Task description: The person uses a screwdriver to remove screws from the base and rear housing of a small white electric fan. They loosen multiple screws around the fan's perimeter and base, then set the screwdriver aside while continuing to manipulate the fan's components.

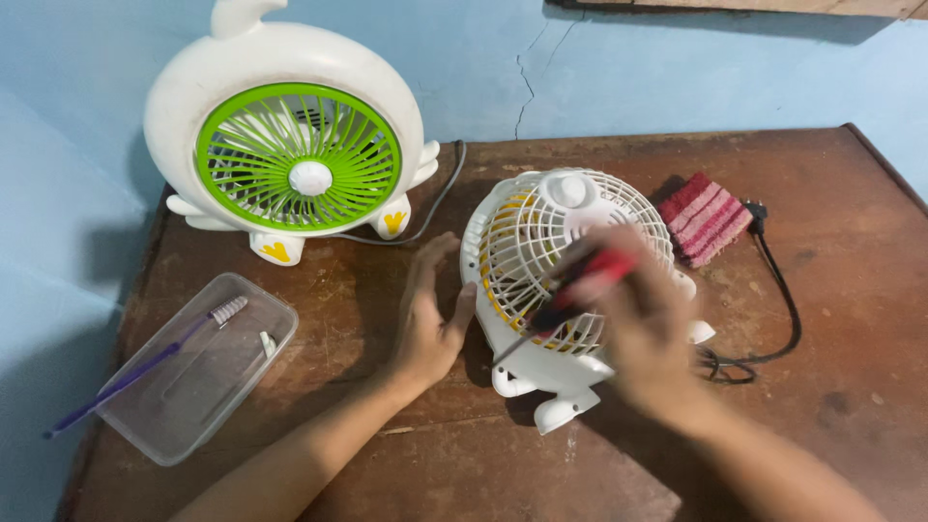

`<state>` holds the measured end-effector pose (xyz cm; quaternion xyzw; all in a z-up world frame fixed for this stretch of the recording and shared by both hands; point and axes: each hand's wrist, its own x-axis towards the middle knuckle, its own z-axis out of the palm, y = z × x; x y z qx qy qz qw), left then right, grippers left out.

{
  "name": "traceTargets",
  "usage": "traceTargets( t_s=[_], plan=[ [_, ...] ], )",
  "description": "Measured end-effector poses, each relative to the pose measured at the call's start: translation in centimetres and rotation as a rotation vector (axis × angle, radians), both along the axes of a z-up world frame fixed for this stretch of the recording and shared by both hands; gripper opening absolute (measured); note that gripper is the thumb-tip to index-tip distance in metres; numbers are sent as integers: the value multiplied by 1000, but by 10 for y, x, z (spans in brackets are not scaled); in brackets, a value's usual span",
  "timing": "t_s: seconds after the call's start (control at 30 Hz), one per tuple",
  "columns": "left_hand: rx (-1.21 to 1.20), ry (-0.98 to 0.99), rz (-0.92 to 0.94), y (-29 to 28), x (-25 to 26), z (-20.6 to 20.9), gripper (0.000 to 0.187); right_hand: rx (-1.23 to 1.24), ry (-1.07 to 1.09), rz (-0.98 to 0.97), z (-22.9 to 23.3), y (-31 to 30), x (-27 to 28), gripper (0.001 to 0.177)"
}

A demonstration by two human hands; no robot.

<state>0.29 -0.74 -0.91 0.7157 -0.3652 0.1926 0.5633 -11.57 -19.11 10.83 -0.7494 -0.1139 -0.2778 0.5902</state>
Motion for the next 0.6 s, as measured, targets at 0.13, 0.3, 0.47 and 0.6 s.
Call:
traceTargets(
  t_s=[0.13, 0.3, 0.47, 0.6],
  plan=[
    [-246, 632, -219, -16, 2, -15, 56, 131, -105, -201, 59, -53, -9, 28],
    [-300, 910, -312, -20, 18, -25, 48, -187, 62, -484, 75, -96, 40, 28],
    [-495, 1037, -445, -20, 18, -21, 52, -719, 401, -447, 44, -108, 81, 50],
    [-602, 1063, -557, -18, 15, -10, 54, -675, 759, -439, 42, -117, 90, 50]
  ],
)
